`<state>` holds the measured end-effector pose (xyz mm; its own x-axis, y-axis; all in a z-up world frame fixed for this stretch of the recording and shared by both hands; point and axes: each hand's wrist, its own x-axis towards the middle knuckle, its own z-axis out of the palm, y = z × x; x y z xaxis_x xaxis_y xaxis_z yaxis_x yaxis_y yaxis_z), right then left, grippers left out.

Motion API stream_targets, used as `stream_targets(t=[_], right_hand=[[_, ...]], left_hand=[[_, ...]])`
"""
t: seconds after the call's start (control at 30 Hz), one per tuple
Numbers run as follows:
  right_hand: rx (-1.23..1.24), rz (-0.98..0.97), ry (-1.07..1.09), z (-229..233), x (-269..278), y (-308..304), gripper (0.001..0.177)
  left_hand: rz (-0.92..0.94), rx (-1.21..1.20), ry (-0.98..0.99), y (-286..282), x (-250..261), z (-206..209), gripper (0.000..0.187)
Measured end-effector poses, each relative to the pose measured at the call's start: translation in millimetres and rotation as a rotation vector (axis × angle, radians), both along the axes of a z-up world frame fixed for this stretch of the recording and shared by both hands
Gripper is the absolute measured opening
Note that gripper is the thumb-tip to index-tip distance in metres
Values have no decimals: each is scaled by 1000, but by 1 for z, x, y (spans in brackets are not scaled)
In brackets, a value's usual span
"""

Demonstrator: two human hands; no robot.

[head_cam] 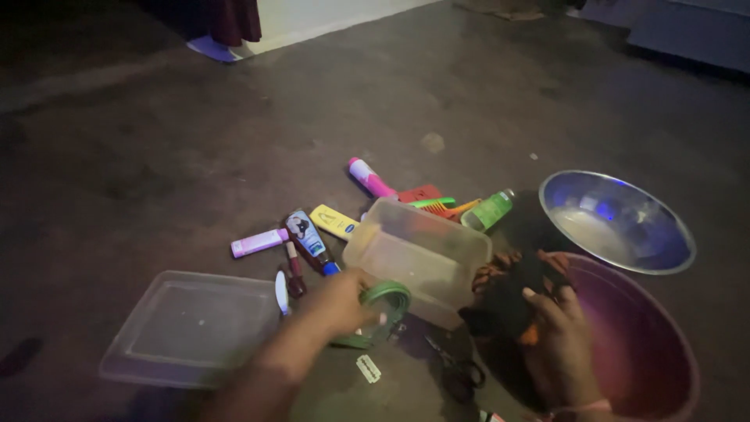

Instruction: The person sits on the floor and cleans various items using a cloth. They wipe a metal bowl, a plastic container, and a small green object, then place them into a pink basin.

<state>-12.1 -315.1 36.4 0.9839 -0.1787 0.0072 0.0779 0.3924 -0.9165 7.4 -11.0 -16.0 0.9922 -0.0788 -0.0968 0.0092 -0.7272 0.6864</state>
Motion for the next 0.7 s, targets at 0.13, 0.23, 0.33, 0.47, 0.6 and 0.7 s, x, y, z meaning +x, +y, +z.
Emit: stream_targets(t=[0.13, 0.23, 0.33, 0.47, 0.6, 0.7], right_hand=[[40, 12, 33, -11, -3, -6, 51], [-735, -91, -436, -21, -7, -12, 42], [-333, 59, -208, -22, -6, -8, 48], [-724, 23, -184, -38, -17, 47, 51], [-1243, -231, -670, -38, -51, 87, 53], [-1370, -195, -402, -18, -30, 77, 67]], left_hand=[[0, 250, 35, -19, -13, 5, 42], [53, 30, 186, -30, -10, 7, 42], [87, -245, 237, -45, 3, 0, 45], [62, -1451, 445, -87, -3, -18, 42], [128, -1788, 359, -113, -35, 7, 48], [164, -1592, 263, -120, -49, 35, 60]])
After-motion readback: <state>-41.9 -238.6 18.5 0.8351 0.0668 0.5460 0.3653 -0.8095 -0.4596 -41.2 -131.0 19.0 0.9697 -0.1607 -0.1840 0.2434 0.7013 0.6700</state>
